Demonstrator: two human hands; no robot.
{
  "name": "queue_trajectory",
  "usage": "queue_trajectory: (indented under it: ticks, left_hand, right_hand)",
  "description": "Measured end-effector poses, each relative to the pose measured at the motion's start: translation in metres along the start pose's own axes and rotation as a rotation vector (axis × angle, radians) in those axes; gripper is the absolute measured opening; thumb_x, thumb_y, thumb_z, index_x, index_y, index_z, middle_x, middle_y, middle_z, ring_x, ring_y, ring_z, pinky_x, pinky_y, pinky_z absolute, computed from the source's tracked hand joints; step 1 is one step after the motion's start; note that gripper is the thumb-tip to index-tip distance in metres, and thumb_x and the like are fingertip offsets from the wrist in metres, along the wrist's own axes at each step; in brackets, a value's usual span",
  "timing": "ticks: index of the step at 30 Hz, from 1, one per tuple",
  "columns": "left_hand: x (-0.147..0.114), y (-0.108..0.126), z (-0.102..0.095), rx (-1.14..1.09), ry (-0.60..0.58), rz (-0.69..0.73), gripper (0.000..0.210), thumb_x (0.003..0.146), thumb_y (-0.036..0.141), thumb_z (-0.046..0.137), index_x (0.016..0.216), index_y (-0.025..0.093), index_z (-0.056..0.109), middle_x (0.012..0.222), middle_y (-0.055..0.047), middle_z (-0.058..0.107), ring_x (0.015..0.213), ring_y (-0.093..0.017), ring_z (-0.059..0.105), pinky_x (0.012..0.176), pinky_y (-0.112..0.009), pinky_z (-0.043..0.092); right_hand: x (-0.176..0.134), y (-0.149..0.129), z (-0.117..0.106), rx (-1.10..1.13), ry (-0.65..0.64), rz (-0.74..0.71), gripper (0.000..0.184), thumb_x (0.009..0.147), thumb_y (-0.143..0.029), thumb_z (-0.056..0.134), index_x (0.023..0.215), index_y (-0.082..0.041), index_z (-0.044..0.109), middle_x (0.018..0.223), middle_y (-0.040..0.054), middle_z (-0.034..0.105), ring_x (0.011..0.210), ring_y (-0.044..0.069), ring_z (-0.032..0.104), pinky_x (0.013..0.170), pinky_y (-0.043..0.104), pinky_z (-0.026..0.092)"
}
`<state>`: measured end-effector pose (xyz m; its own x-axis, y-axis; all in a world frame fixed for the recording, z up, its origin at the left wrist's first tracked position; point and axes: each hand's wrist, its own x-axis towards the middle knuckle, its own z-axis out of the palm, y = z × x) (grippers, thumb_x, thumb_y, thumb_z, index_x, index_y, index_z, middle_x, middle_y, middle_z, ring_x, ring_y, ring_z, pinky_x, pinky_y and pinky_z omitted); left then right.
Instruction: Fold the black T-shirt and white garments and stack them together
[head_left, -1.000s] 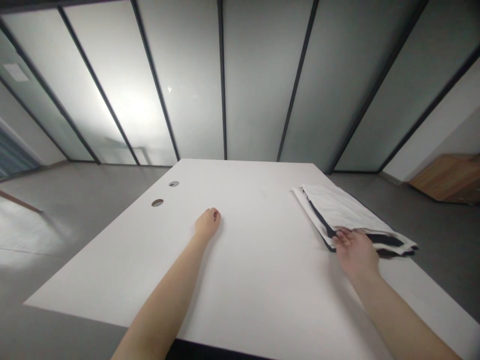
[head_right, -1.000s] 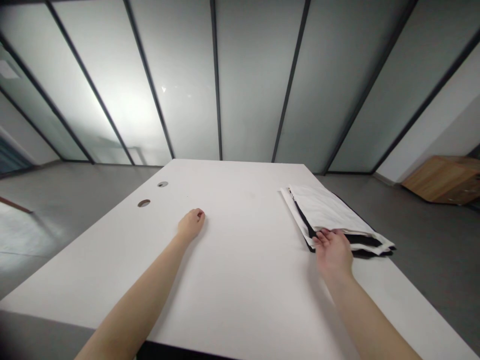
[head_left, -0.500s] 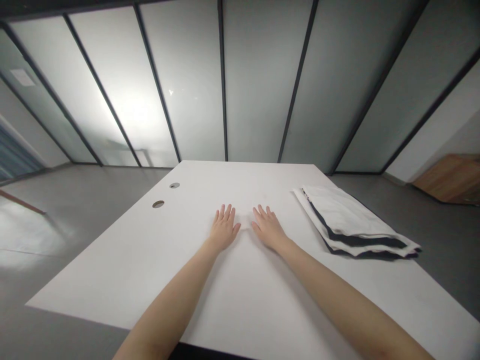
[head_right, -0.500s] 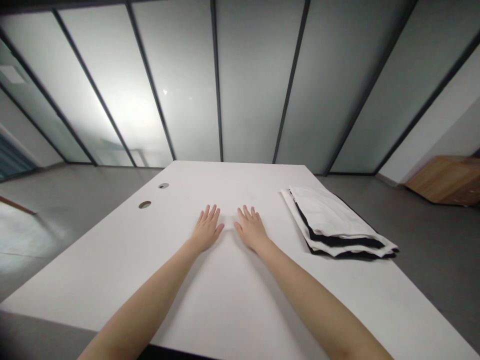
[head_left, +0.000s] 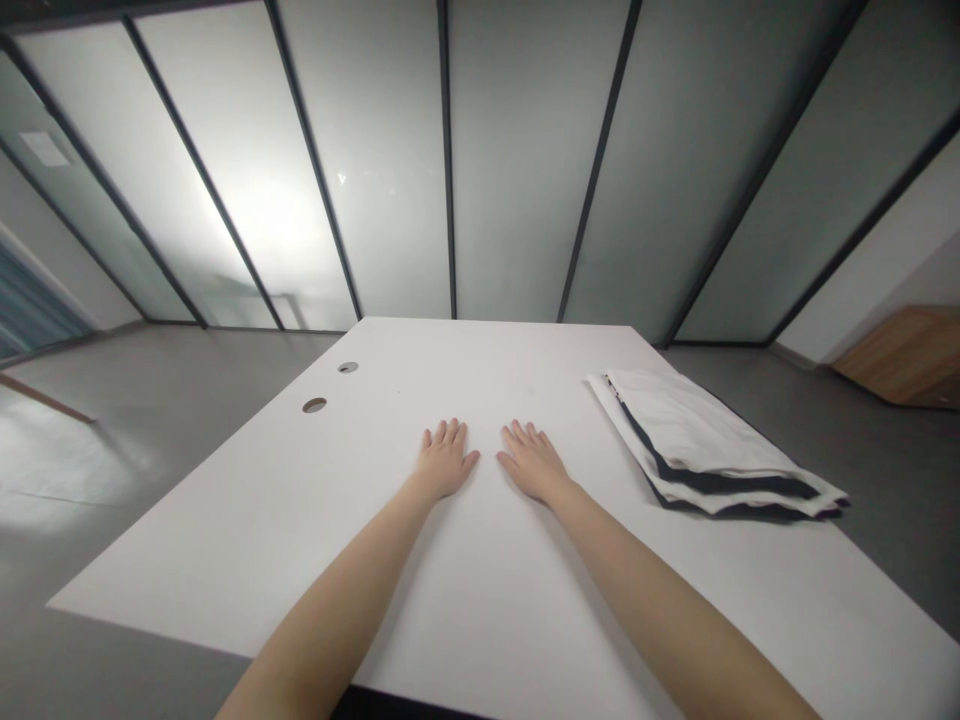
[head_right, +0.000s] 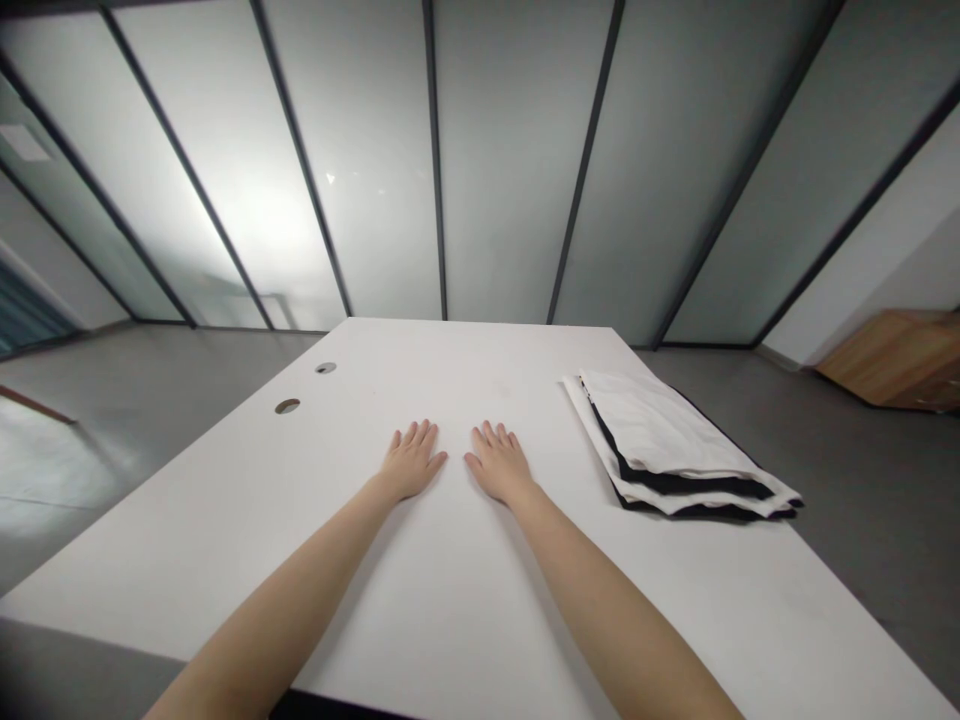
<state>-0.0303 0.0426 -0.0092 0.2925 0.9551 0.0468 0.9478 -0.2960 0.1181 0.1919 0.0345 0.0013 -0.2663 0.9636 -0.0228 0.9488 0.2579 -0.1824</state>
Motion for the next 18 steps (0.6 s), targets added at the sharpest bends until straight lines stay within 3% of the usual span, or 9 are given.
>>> queue_trajectory:
  ticks: [18]
  left_hand:
    - [0.0017,0.0005,0.0011,-0.003,0.005,-0.004,0.073,0.107,0.059,0.033,0.168,0.02,0.032,0.174,-0.015,0.029,0.162,-0.037,0.023,0.13,-0.06,0.018]
  right_hand:
    - [-0.0004,0.0005,-0.0025,0.01,-0.001,-0.004,0.067,0.108,-0.048,0.035,0.167,-0.016,0.036,0.176,0.0144,0.025,0.162,0.038,0.022,0.129,0.054,0.018]
